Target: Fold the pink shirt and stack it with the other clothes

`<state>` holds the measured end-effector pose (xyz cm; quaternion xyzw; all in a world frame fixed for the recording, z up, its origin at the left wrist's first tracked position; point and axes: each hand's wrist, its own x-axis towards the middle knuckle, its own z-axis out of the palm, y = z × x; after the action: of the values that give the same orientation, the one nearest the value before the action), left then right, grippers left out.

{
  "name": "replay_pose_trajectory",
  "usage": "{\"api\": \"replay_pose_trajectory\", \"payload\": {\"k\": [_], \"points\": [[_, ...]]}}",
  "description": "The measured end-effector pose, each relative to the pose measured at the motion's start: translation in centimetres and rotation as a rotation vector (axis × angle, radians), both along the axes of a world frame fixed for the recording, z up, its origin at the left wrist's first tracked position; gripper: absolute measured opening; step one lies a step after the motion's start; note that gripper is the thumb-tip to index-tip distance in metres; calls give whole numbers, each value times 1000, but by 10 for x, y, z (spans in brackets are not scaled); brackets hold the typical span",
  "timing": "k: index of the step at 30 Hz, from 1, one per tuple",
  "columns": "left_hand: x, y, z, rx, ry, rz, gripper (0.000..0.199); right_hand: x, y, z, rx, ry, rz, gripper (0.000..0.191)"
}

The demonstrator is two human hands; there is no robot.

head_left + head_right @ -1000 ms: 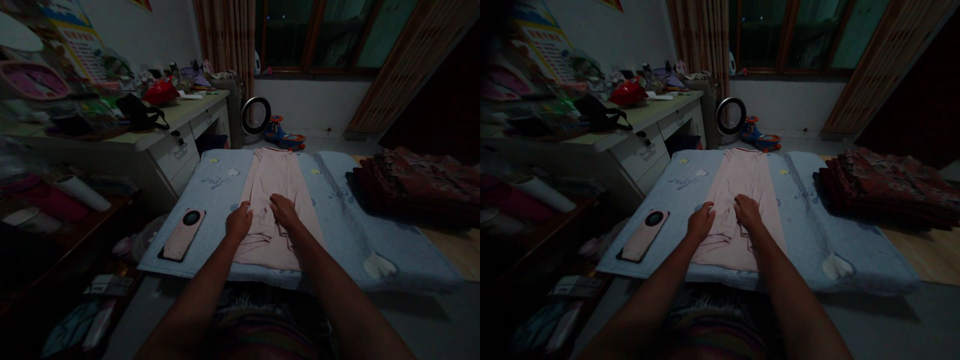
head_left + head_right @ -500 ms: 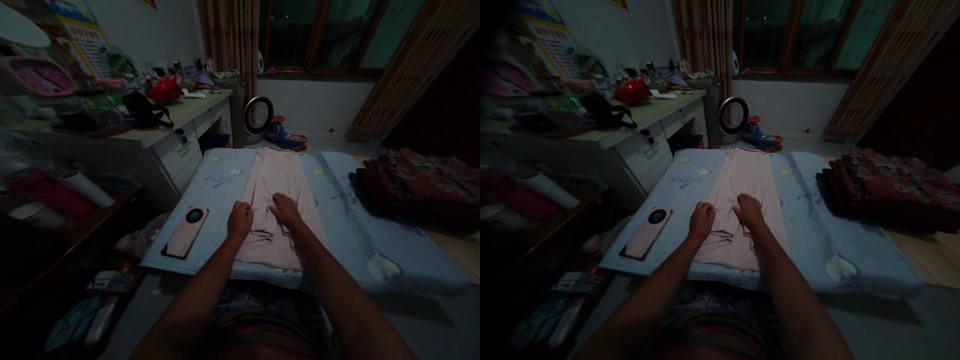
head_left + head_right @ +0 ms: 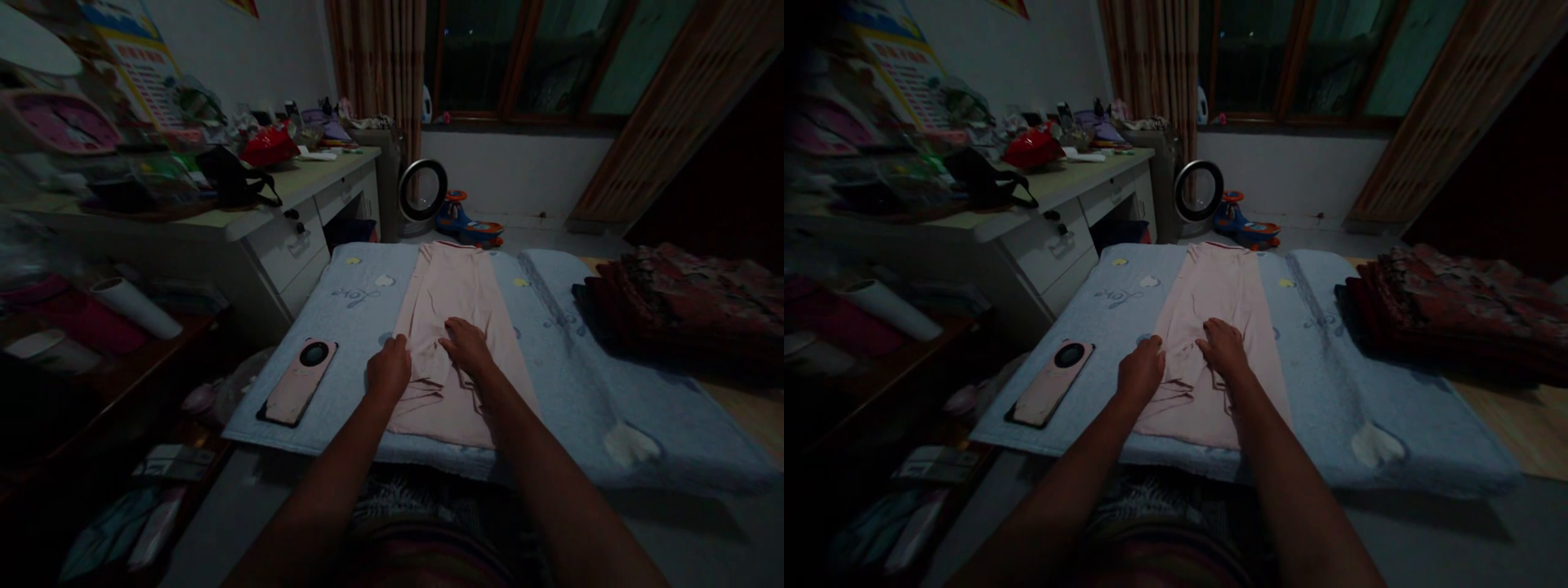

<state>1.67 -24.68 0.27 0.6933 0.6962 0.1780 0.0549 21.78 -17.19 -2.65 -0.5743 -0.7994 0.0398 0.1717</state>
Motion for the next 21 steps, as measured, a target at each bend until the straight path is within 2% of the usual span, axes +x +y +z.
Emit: {"api": "replay_pose_trajectory", "payload": {"k": [2, 5, 8, 12, 21], "points": [[-3, -4, 2, 61, 9, -63, 23, 0, 0, 0, -2, 9, 1, 44], [-9, -8, 1, 172, -11, -229, 28, -1, -1, 1, -4, 18, 0, 43], [-12, -7, -5, 178, -70, -326, 26, -2, -2, 3, 0, 17, 4, 43], [-14, -2, -13, 147, -152, -320, 22, -2, -3, 4, 12, 21, 4, 43], [-18, 2, -17, 143, -244, -310, 21, -3, -4, 7, 19, 10, 2, 42]]}}
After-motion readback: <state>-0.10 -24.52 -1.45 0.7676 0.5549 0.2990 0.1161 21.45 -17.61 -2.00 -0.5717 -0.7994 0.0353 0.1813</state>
